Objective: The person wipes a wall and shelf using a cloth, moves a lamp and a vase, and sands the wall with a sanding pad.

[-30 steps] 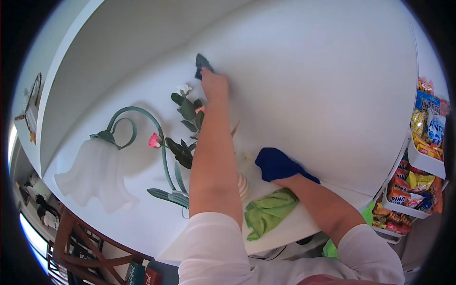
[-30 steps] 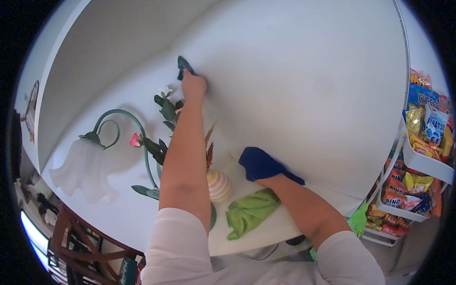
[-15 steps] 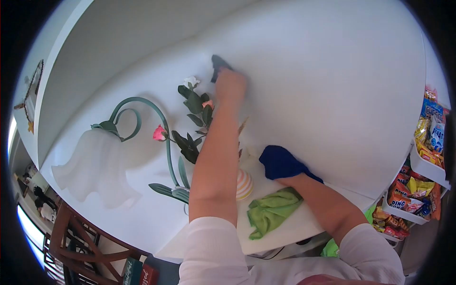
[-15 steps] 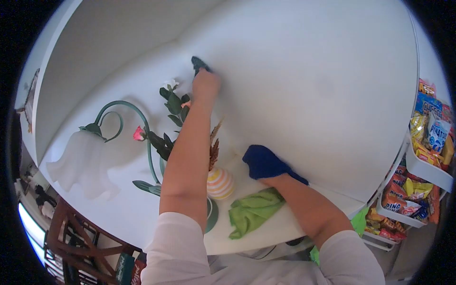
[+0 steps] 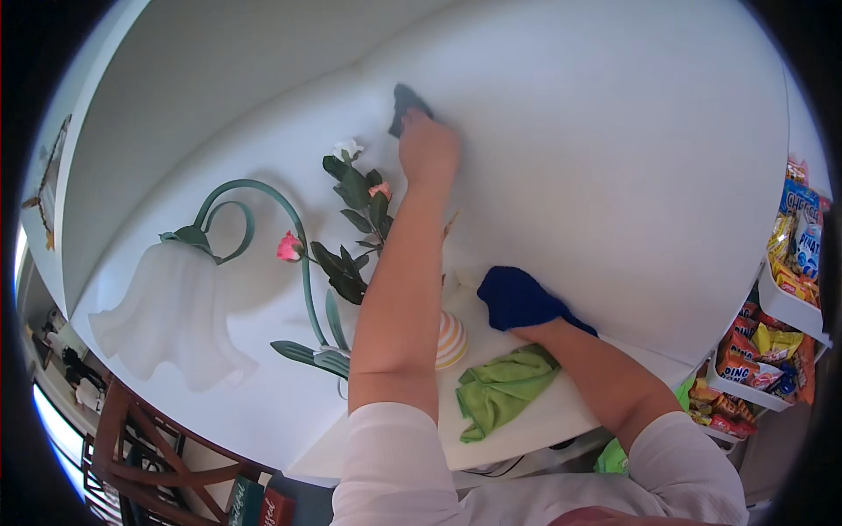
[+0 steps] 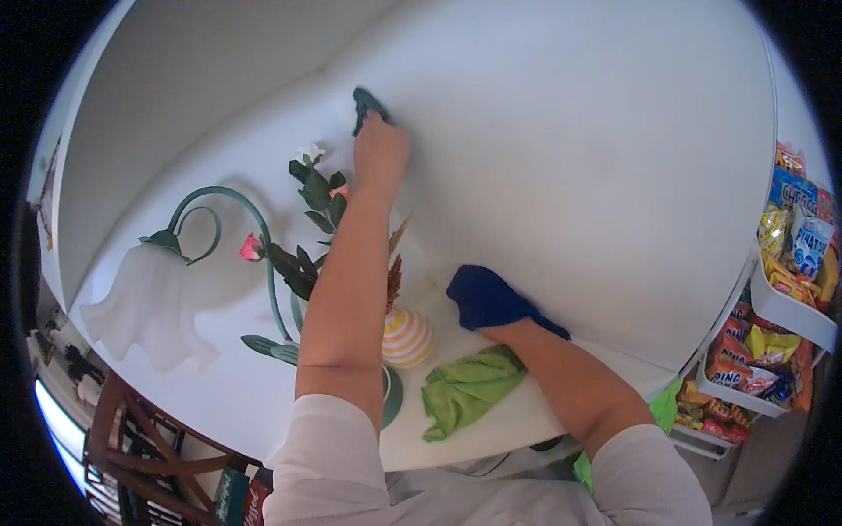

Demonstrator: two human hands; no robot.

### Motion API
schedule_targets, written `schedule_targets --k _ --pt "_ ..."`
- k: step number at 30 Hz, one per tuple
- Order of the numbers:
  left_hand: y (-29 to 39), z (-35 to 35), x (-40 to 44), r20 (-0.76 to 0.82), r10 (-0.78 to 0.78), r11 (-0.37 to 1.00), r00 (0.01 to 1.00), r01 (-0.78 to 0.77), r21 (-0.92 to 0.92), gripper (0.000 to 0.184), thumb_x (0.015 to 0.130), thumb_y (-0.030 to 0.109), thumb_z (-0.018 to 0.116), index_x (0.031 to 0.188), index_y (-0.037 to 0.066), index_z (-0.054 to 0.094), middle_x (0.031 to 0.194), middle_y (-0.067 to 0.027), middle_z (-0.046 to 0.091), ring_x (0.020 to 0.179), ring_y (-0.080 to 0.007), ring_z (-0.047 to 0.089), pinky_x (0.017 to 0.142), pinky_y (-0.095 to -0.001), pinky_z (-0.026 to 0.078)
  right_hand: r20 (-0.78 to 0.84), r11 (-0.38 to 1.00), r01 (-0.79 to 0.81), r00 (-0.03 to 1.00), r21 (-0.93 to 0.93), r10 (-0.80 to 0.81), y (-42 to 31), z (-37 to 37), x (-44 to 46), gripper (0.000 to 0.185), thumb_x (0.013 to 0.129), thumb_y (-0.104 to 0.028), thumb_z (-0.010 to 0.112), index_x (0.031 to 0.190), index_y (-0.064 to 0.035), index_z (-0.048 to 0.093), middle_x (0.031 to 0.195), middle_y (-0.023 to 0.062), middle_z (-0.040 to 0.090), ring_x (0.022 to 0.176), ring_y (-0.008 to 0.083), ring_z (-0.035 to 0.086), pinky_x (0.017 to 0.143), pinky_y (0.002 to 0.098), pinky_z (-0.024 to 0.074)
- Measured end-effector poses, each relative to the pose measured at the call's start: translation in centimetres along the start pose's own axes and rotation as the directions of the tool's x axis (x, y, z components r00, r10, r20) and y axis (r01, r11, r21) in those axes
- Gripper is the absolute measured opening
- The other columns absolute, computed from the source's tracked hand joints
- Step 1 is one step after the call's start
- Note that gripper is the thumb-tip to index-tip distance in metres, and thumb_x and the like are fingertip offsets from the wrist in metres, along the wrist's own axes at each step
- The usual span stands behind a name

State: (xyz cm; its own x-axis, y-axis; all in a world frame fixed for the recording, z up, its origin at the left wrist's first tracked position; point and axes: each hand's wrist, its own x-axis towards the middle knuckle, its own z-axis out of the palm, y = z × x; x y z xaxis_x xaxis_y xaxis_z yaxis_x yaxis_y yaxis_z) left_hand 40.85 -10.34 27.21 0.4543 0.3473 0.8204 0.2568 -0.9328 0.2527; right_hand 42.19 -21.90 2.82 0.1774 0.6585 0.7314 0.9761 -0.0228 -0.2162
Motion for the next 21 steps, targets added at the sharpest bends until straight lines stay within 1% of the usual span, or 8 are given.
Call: schedule_targets --k 2,5,7,9,11,14,17,21 --pt "0.5 -0.4 0.8 -0.085 0.174 0.977 0.981 -0.162 0.135 0.041 0.081 0.011 0.046 0.112 -0.016 0.047 0.124 -0.0295 0.043 0.115 -0.0357 0.045 0.091 -0.0334 0.042 -0.018 1.000 0.023 1.000 0.006 -0.023 0.2 0.0 0.2 0.026 0.058 -0.013 0.059 0.082 -0.0035 0.060 0.089 0.0171 0.055 0.090 0.0333 0.051 0.083 0.0395 0.0415" --pt "-0.6 -0.5 2.5 -0.110 0.024 1.000 0.994 -0.025 -0.006 0.043 0.081 0.011 0.045 0.114 -0.017 0.045 0.125 -0.0300 0.041 0.117 -0.0381 0.043 0.090 -0.0341 0.044 -0.035 0.999 0.037 0.999 0.003 -0.037 0.2 0.1 0.3 0.024 0.058 -0.012 0.059 0.081 -0.0031 0.059 0.086 0.0172 0.054 0.087 0.0336 0.052 0.080 0.0400 0.0422" --pt "-1.4 -0.4 2.0 0.102 0.025 0.984 0.995 -0.043 0.174 0.047 0.081 0.012 0.043 0.118 -0.018 0.039 0.127 -0.0310 0.039 0.120 -0.0377 0.040 0.091 -0.0339 0.044 -0.062 0.999 0.047 0.997 -0.001 -0.047 0.0 0.0 0.4 0.023 0.058 -0.011 0.058 0.080 -0.0029 0.059 0.085 0.0172 0.054 0.085 0.0337 0.052 0.078 0.0403 0.0425" --pt "-1.8 -0.1 0.7 0.189 -0.011 0.984 0.982 -0.023 0.175 0.051 0.081 0.012 0.043 0.121 -0.018 0.035 0.127 -0.0325 0.037 0.120 -0.0381 0.039 0.091 -0.0345 0.043 -0.073 1.000 0.022 0.997 0.018 -0.021 -0.4 -0.3 0.5 0.021 0.059 -0.010 0.057 0.079 -0.0027 0.058 0.084 0.0170 0.054 0.083 0.0336 0.052 0.076 0.0402 0.0428" --pt "-0.4 0.1 -1.7 0.159 -0.058 0.998 0.986 0.059 -0.006 0.052 0.081 0.013 0.043 0.122 -0.019 0.033 0.126 -0.0343 0.037 0.119 -0.0393 0.041 0.091 -0.0359 0.043 -0.067 1.000 -0.001 0.998 0.026 0.003 -1.0 -0.7 0.7 0.019 0.059 -0.010 0.057 0.077 -0.0026 0.058 0.083 0.0169 0.054 0.082 0.0335 0.052 0.075 0.0402 0.0429" --pt "2.0 -0.5 -3.1 0.178 0.102 0.993 0.979 -0.090 -0.077 0.056 0.081 0.012 0.043 0.124 -0.020 0.028 0.124 -0.0366 0.037 0.115 -0.0412 0.043 0.094 -0.0366 0.041 -0.047 1.000 -0.005 0.999 0.005 0.005 -1.0 -0.7 0.7 0.018 0.059 -0.010 0.056 0.076 -0.0027 0.058 0.082 0.0167 0.053 0.082 0.0333 0.052 0.074 0.0402 0.0428" --pt "5.1 -2.1 -2.3 0.128 0.101 0.995 0.987 -0.100 -0.018 0.053 0.080 0.010 0.038 0.124 -0.017 0.029 0.117 -0.0383 0.042 0.104 -0.0386 0.053 0.090 -0.0383 0.043 -0.056 0.999 0.037 0.998 -0.022 -0.038 -0.4 -0.1 0.7 0.018 0.059 -0.010 0.056 0.075 -0.0029 0.057 0.081 0.0166 0.053 0.081 0.0331 0.052 0.074 0.0402 0.0428" --pt "1.7 -0.1 1.5 0.107 0.301 0.789 0.948 -0.311 0.530 0.039 0.079 0.015 0.049 0.110 -0.009 0.054 0.121 -0.0341 0.043 0.113 -0.0432 0.045 0.095 -0.0429 0.038 -0.079 0.999 0.041 0.996 -0.014 -0.042 -0.6 -0.5 0.7 0.017 0.058 -0.010 0.056 0.074 -0.0031 0.057 0.080 0.0166 0.053 0.082 0.0333 0.052 0.074 0.0402 0.0427"
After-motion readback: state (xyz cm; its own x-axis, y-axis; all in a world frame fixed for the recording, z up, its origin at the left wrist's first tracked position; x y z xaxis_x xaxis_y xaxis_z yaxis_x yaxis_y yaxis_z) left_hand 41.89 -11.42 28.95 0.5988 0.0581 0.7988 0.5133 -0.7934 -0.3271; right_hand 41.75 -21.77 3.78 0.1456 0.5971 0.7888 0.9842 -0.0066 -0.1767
